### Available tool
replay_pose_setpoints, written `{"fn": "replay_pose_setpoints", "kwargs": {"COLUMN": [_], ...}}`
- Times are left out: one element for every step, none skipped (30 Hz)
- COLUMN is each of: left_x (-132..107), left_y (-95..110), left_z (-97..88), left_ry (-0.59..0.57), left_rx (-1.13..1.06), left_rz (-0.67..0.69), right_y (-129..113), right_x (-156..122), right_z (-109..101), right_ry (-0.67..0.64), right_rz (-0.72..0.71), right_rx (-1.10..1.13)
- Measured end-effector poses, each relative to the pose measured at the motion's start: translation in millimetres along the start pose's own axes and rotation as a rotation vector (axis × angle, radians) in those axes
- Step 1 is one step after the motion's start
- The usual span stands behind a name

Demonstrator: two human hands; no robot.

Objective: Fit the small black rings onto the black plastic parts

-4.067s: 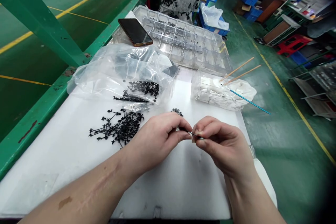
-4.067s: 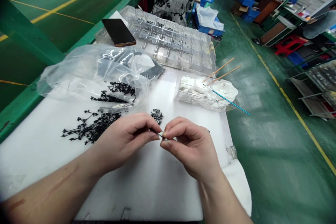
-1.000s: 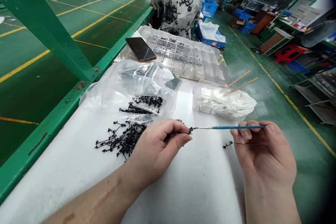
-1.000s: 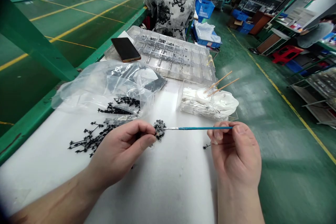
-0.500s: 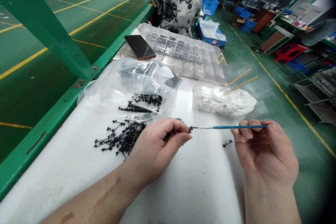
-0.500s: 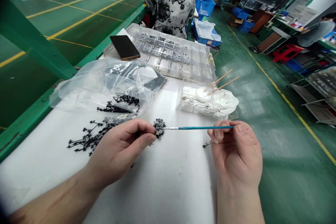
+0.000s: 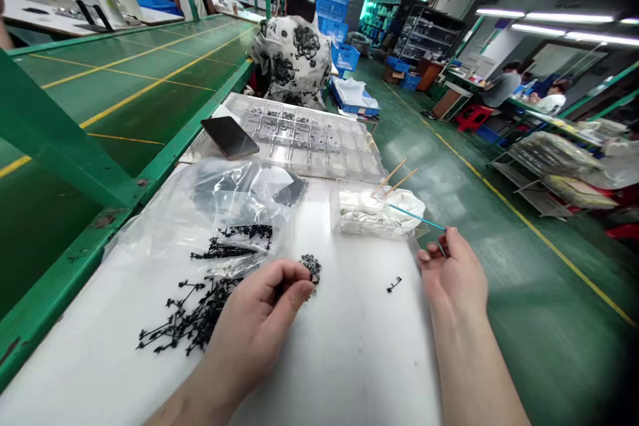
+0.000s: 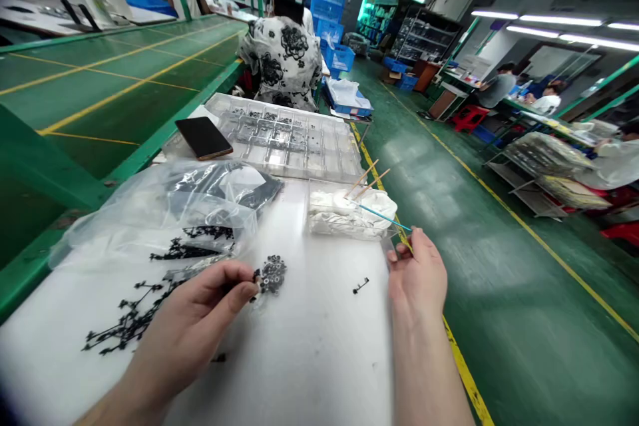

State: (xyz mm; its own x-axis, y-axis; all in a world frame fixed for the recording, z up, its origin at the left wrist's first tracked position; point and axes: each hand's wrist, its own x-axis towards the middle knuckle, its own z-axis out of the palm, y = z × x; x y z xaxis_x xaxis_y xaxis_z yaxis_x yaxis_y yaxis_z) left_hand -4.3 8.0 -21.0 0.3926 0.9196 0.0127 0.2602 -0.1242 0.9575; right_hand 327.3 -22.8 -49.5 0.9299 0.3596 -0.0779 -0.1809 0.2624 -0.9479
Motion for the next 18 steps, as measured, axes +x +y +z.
{"fn": "replay_pose_setpoints", "kwargs": {"left_x": [-0.2,-0.3,-0.2,0.1,0.5,1.0,1.6,2.2,2.8,3.3,3.7,4.1,4.4,4.7,5.0,5.1,5.2,5.3], "left_y": [0.0,-0.1,-0.4,-0.9,-1.5,-2.1,-2.6,-2.8,-2.7,-2.4,-2.0,-1.7,-1.5,-1.6,-1.8,-2.2,-2.7,-3.1], "left_z": [0.2,0.2,0.1,-0.3,-0.7,-1.3,-2.0,-2.7,-3.3,-3.8,-4.2,-4.3,-4.3,-4.1,-3.9,-3.6,-3.3,-3.1], "left_ry": [0.009,0.014,0.019,0.018,0.015,0.012,0.014,0.020,0.026,0.031,0.035,0.036,0.038,0.038,0.037,0.037,0.037,0.037], "left_rx": [-0.005,-0.012,-0.018,-0.022,-0.026,-0.029,-0.032,-0.037,-0.048,-0.062,-0.074,-0.085,-0.093,-0.099,-0.103,-0.106,-0.109,-0.110], "left_rz": [-0.023,-0.038,-0.042,-0.037,-0.025,-0.011,0.002,0.012,0.021,0.031,0.040,0.046,0.051,0.054,0.055,0.055,0.057,0.060], "right_y": [3.1,5.8,8.0,9.5,10.2,10.1,9.2,7.6,5.6,3.6,1.8,0.7,0.4,1.0,2.6,4.9,7.9,11.4], "right_x": [2.1,3.6,4.9,6.0,6.7,6.8,5.7,3.0,-1.7,-9.0,-18.7,-30.8,-44.6,-59.5,-74.5,-88.5,-100.8,-110.6], "right_z": [-0.8,-1.6,-2.3,-3.1,-3.9,-4.7,-5.4,-6.0,-6.2,-6.0,-5.4,-4.1,-2.3,0.1,3.1,6.5,10.1,13.7], "right_ry": [0.005,0.014,0.025,0.035,0.045,0.056,0.071,0.091,0.115,0.132,0.126,0.075,-0.048,-0.244,-0.513,-0.802,-1.000,-1.144], "right_rz": [-0.003,-0.009,-0.018,-0.031,-0.049,-0.075,-0.115,-0.169,-0.234,-0.320,-0.425,-0.533,-0.655,-0.749,-0.807,-0.821,-0.817,-0.815], "right_rx": [-0.018,-0.037,-0.064,-0.097,-0.133,-0.173,-0.215,-0.255,-0.290,-0.325,-0.362,-0.404,-0.464,-0.535,-0.617,-0.702,-0.766,-0.824]}}
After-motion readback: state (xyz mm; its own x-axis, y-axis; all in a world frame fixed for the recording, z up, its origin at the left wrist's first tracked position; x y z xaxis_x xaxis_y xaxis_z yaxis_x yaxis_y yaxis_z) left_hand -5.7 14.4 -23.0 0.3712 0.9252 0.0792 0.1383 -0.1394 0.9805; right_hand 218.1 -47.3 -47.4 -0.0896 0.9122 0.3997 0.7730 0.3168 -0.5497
